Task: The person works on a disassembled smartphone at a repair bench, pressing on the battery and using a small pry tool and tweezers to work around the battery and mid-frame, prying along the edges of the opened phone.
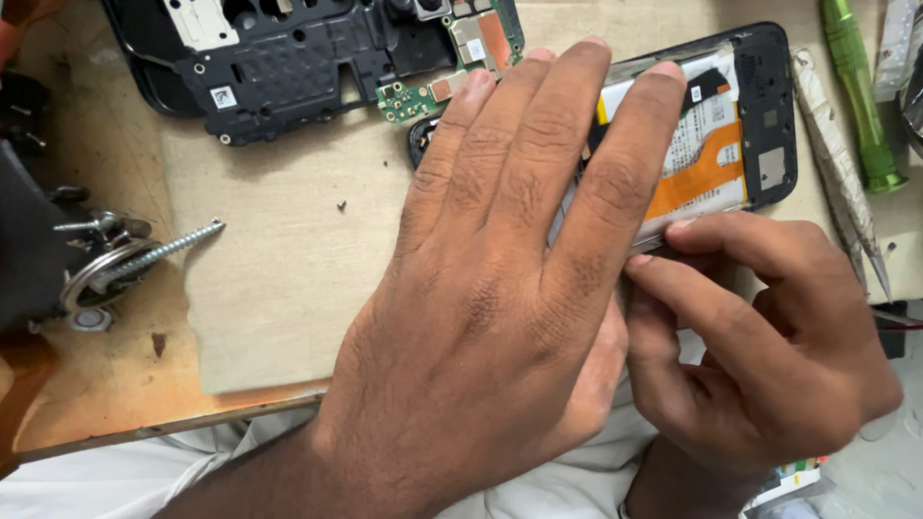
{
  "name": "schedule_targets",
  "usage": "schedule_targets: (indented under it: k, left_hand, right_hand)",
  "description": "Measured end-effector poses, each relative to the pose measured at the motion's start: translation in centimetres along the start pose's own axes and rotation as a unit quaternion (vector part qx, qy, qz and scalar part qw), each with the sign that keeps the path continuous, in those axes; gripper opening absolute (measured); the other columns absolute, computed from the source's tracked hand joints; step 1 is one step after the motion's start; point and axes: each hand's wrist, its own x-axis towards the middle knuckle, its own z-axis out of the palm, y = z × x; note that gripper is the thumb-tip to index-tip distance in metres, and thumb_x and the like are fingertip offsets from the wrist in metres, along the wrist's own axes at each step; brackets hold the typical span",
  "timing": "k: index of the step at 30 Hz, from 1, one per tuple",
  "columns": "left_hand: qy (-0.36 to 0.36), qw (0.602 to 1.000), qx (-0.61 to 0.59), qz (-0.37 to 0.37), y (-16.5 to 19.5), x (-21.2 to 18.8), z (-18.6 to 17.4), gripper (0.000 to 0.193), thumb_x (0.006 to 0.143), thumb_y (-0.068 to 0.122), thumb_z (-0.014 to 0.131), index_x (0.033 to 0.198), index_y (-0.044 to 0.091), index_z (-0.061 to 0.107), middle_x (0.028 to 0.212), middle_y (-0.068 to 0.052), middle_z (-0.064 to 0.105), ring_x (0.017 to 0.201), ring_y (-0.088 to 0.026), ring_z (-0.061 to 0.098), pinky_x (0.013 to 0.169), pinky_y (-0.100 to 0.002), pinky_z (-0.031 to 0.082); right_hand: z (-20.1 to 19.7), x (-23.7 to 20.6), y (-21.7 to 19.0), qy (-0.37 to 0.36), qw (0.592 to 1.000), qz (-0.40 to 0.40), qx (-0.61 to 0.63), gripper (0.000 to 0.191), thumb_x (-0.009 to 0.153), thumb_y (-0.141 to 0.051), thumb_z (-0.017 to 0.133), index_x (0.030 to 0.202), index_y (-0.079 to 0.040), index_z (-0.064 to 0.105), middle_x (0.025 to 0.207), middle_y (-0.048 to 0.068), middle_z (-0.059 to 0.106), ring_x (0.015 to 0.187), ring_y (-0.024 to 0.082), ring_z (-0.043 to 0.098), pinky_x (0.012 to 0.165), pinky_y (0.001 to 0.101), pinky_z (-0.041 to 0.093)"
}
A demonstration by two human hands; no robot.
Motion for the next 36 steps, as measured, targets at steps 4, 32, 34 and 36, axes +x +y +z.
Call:
schedule_targets:
  k: [4, 32, 34, 36]
  left_hand:
    - [-0.002, 1.000, 0.008, -0.001, 0.6, 0.1, 0.4, 0.086, 0.078, 0.012, 0.076, 0.151, -0.002, 0.033, 0.151, -0.030, 0.040, 0.148, -0.044, 0.040, 0.129, -0.059, 0.027]
    - [-0.012, 1.000, 0.028, -0.002, 2.6, -1.7, 3.0, 0.081, 0.086, 0.015, 0.075, 0.152, -0.003, 0.034, 0.153, -0.027, 0.040, 0.150, -0.040, 0.041, 0.131, -0.057, 0.029]
    - [-0.011, 0.999, 0.034, -0.001, 2.6, -1.8, 3.0, 0.080, 0.086, 0.015, 0.075, 0.153, -0.003, 0.034, 0.153, -0.027, 0.041, 0.150, -0.040, 0.041, 0.131, -0.057, 0.029]
    - [-0.009, 0.999, 0.038, 0.000, 2.5, -1.8, 3.1, 0.079, 0.087, 0.015, 0.074, 0.153, -0.003, 0.034, 0.154, -0.026, 0.041, 0.150, -0.040, 0.041, 0.132, -0.056, 0.029]
  right_hand:
    - [-0.7, -0.4, -0.3, -0.014, 1.000, 0.002, -0.021, 0.018, 0.090, 0.007, 0.083, 0.105, 0.004, 0.075, 0.111, 0.016, 0.064, 0.097, 0.021, 0.071, 0.079, 0.0236, 0.062]
    - [-1.2, -4.9, 1.3, 0.052, 0.993, 0.092, 0.060, 0.019, 0.102, -0.004, 0.084, 0.112, 0.003, 0.069, 0.114, 0.014, 0.066, 0.090, 0.015, 0.067, 0.076, 0.0207, 0.058]
    - [-1.0, -5.1, 1.1, 0.051, 0.992, 0.098, 0.056, 0.020, 0.102, -0.003, 0.084, 0.111, 0.002, 0.068, 0.114, 0.014, 0.066, 0.091, 0.014, 0.067, 0.079, 0.0214, 0.060]
    - [-0.9, -5.2, 1.1, 0.056, 0.991, 0.103, 0.061, 0.020, 0.103, -0.002, 0.084, 0.112, 0.002, 0.067, 0.113, 0.014, 0.065, 0.090, 0.013, 0.066, 0.079, 0.0211, 0.062]
